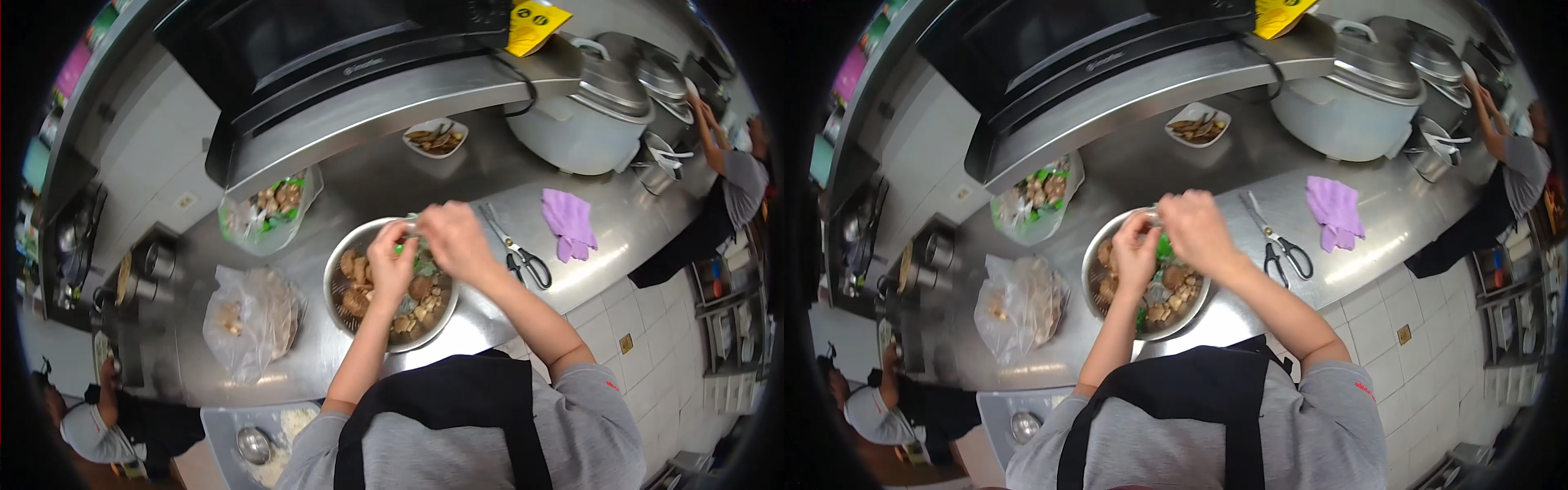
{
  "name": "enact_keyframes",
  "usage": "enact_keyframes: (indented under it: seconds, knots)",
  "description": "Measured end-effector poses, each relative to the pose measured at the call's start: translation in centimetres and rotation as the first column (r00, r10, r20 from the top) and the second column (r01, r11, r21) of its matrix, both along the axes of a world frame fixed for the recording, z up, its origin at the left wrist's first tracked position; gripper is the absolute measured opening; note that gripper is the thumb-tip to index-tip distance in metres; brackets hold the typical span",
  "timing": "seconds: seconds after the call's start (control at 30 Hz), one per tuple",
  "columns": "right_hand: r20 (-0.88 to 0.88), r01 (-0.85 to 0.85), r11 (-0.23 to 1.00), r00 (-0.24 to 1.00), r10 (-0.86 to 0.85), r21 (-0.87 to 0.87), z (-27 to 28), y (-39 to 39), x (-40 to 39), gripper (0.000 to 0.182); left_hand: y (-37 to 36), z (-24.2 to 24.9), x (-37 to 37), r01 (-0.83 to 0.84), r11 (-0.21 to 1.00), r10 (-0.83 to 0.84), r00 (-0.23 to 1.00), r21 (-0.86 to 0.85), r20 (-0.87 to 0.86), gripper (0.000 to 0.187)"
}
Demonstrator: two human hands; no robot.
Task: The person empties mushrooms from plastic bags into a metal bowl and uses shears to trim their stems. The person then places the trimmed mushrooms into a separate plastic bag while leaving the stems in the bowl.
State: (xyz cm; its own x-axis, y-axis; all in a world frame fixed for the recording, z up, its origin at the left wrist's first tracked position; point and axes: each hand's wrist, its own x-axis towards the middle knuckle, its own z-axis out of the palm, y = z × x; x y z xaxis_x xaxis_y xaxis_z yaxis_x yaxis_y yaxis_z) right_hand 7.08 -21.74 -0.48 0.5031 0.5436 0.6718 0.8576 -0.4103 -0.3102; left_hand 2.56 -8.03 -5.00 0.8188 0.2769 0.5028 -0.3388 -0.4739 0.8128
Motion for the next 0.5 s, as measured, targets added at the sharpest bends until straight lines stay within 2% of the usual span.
enact_keyframes:
  seconds: [0.03,0.07,0.1,0.13,0.2,0.23,0.27,0.3,0.33,0.37,0.4,0.43,0.47,0.5]
  knots:
    - [-0.292,-0.028,0.975,0.952,0.093,0.220,-0.2,0.2,0.6,0.018,-0.7,0.1,-0.5,0.022,0.995,-0.019,0.999,-0.101,0.029,0.014]
    - [-0.532,0.020,0.906,0.815,0.230,0.422,-0.5,0.2,1.3,0.019,-1.4,0.2,-0.8,0.051,0.978,-0.039,0.997,-0.200,0.063,0.014]
    - [-0.741,0.068,0.806,0.444,0.503,0.588,-2.2,0.0,2.8,0.025,-1.7,0.1,-1.1,0.083,0.952,-0.068,0.996,-0.294,0.060,0.015]
    - [-0.739,0.062,0.805,0.443,0.507,0.590,-2.5,0.2,2.9,0.025,-1.8,0.0,-1.2,0.078,0.953,-0.062,0.996,-0.292,0.062,0.015]
    - [-0.819,0.172,0.820,0.314,0.480,0.546,-3.1,0.4,2.3,0.029,-2.0,-0.1,-1.4,0.077,0.951,-0.077,0.997,-0.301,0.011,0.019]
    - [-0.824,0.188,0.819,0.310,0.474,0.542,-3.2,0.5,2.0,0.029,-1.9,0.0,-1.5,0.042,0.965,-0.062,0.995,-0.258,-0.071,0.022]
    - [-0.827,0.183,0.822,0.299,0.475,0.539,-3.2,0.6,1.8,0.029,-1.7,0.3,-1.8,0.029,0.965,-0.051,0.996,-0.261,-0.078,0.022]
    - [-0.824,0.167,0.815,0.248,0.510,0.554,-3.0,0.6,1.8,0.028,-1.5,1.3,-1.9,-0.021,0.999,0.019,0.997,-0.029,-0.070,0.019]
    - [-0.818,0.148,0.809,0.196,0.541,0.570,-2.7,0.6,1.8,0.028,-1.1,1.8,-2.0,-0.077,0.976,0.089,0.995,0.204,-0.047,0.017]
    - [-0.821,0.131,0.814,0.186,0.540,0.566,-2.4,0.3,2.1,0.028,-0.5,1.8,-1.9,-0.095,0.970,0.101,0.995,0.225,-0.015,0.018]
    - [-0.806,0.075,0.803,0.085,0.585,0.591,-1.9,-0.3,2.6,0.027,0.2,2.0,-2.1,-0.116,0.968,0.122,0.992,0.222,-0.012,0.018]
    - [-0.786,0.023,0.786,-0.020,0.619,0.618,-1.5,-0.6,3.1,0.027,1.0,2.2,-2.4,-0.032,0.993,0.050,0.985,0.114,-0.165,0.021]
    - [-0.787,0.006,0.788,-0.032,0.616,0.616,-1.1,-0.5,3.5,0.027,1.6,2.3,-2.9,0.037,0.999,-0.039,0.952,-0.012,-0.303,0.025]
    - [-0.781,-0.152,0.830,0.285,0.556,0.536,-0.8,-0.4,4.0,0.029,2.1,1.5,-3.2,0.073,0.976,-0.136,0.940,-0.204,-0.312,0.022]
